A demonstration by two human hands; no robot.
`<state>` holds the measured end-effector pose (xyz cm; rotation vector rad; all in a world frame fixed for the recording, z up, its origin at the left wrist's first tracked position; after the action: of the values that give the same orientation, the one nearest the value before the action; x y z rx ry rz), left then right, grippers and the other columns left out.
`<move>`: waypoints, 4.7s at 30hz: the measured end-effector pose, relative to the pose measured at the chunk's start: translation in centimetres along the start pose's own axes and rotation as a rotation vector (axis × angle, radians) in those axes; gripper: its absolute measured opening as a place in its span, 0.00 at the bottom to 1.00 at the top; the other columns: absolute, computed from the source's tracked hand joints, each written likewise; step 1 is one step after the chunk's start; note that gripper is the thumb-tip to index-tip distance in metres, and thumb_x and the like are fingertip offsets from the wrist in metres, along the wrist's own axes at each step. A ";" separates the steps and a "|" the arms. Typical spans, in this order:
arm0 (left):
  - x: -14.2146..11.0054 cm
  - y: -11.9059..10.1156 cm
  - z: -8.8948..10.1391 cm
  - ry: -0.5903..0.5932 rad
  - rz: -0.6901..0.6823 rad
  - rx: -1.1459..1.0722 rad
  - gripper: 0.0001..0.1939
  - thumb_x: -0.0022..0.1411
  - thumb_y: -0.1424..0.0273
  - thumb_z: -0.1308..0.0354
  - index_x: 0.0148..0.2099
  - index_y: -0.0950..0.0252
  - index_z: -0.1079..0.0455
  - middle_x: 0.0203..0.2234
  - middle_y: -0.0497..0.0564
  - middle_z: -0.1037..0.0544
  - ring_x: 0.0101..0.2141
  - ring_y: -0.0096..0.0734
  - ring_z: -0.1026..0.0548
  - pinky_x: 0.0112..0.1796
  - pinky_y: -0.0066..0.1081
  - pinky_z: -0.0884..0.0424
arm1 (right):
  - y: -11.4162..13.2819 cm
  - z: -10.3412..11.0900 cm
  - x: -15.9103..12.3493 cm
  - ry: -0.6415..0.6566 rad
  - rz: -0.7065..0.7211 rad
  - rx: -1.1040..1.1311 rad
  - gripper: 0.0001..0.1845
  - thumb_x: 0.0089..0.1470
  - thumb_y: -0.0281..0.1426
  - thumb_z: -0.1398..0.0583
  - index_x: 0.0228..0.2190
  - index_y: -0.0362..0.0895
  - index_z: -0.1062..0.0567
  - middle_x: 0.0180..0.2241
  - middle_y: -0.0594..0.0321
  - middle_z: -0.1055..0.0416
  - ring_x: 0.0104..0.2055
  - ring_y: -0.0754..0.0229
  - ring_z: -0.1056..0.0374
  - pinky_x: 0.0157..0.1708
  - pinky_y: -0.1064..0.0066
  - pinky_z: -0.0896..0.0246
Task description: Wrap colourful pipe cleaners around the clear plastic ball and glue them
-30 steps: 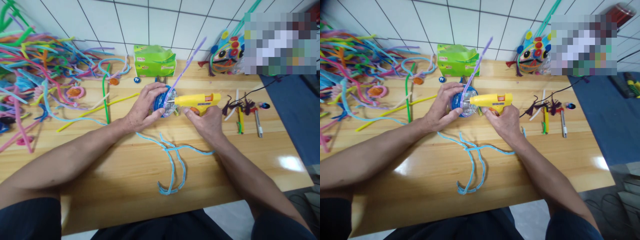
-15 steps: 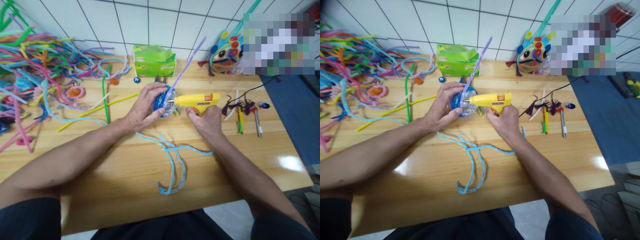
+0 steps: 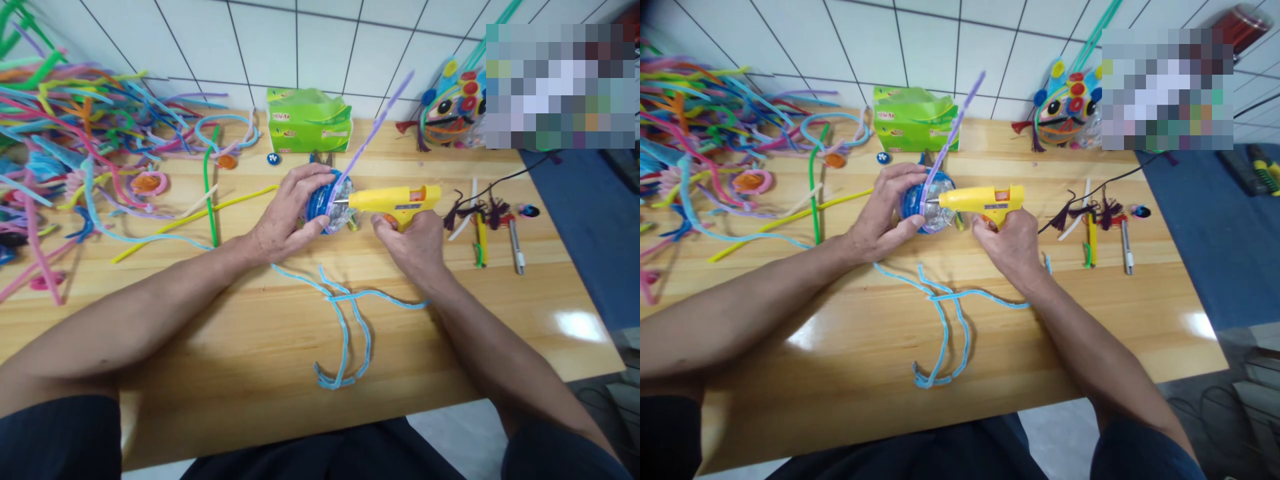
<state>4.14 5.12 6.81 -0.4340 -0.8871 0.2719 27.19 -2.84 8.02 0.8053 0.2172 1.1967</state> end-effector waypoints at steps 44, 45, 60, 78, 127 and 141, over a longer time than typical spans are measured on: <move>0.0 0.1 0.0 0.020 0.011 0.000 0.36 0.80 0.41 0.44 0.80 0.49 0.40 0.74 0.61 0.28 0.74 0.59 0.29 0.75 0.67 0.33 | -0.1 0.0 0.1 0.008 -0.028 -0.021 0.16 0.50 0.33 0.33 0.19 0.51 0.33 0.19 0.68 0.32 0.24 0.58 0.32 0.31 0.63 0.36; 0.0 0.0 0.0 0.014 0.005 -0.003 0.36 0.80 0.41 0.44 0.80 0.49 0.40 0.74 0.61 0.28 0.73 0.59 0.29 0.75 0.67 0.33 | -0.1 0.0 0.1 0.003 -0.023 -0.021 0.15 0.50 0.33 0.33 0.19 0.51 0.33 0.18 0.68 0.32 0.25 0.58 0.32 0.30 0.63 0.35; -0.1 0.4 -0.1 0.031 0.019 0.005 0.37 0.79 0.39 0.45 0.80 0.48 0.41 0.74 0.60 0.29 0.74 0.61 0.30 0.75 0.69 0.34 | -0.3 -0.4 0.0 0.023 0.011 -0.058 0.15 0.49 0.35 0.34 0.19 0.51 0.34 0.17 0.65 0.31 0.24 0.56 0.32 0.29 0.63 0.37; 0.0 -0.3 0.1 0.012 0.041 -0.020 0.31 0.81 0.42 0.44 0.78 0.42 0.35 0.75 0.58 0.29 0.75 0.59 0.29 0.75 0.71 0.30 | -0.1 -0.1 -0.3 0.011 0.001 -0.026 0.13 0.53 0.36 0.36 0.21 0.50 0.31 0.22 0.63 0.26 0.28 0.53 0.27 0.35 0.60 0.30; 0.3 -1.0 -1.1 -0.025 -0.104 -0.001 0.28 0.86 0.51 0.55 0.82 0.45 0.43 0.75 0.58 0.31 0.76 0.57 0.31 0.74 0.70 0.31 | -1.2 0.5 -0.3 -0.094 -0.036 0.157 0.08 0.47 0.38 0.31 0.28 0.50 0.23 0.28 0.59 0.20 0.32 0.49 0.22 0.34 0.59 0.22; 0.2 -1.0 -1.3 -0.043 -0.122 -0.019 0.28 0.86 0.54 0.53 0.82 0.48 0.43 0.75 0.59 0.32 0.76 0.56 0.32 0.75 0.67 0.35 | -0.2 0.9 -0.4 -0.106 -0.008 0.188 0.10 0.47 0.39 0.32 0.30 0.47 0.19 0.31 0.58 0.17 0.35 0.49 0.20 0.39 0.59 0.19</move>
<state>5.29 4.00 6.67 -0.3912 -0.9553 0.1611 27.68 -3.66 8.43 1.0290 0.2480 1.1338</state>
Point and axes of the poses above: each hand's wrist, its own x-axis towards the middle knuckle, its own z-axis out of the back of the hand, y = z × x, the point moved 9 cm from there along x, towards the middle knuckle
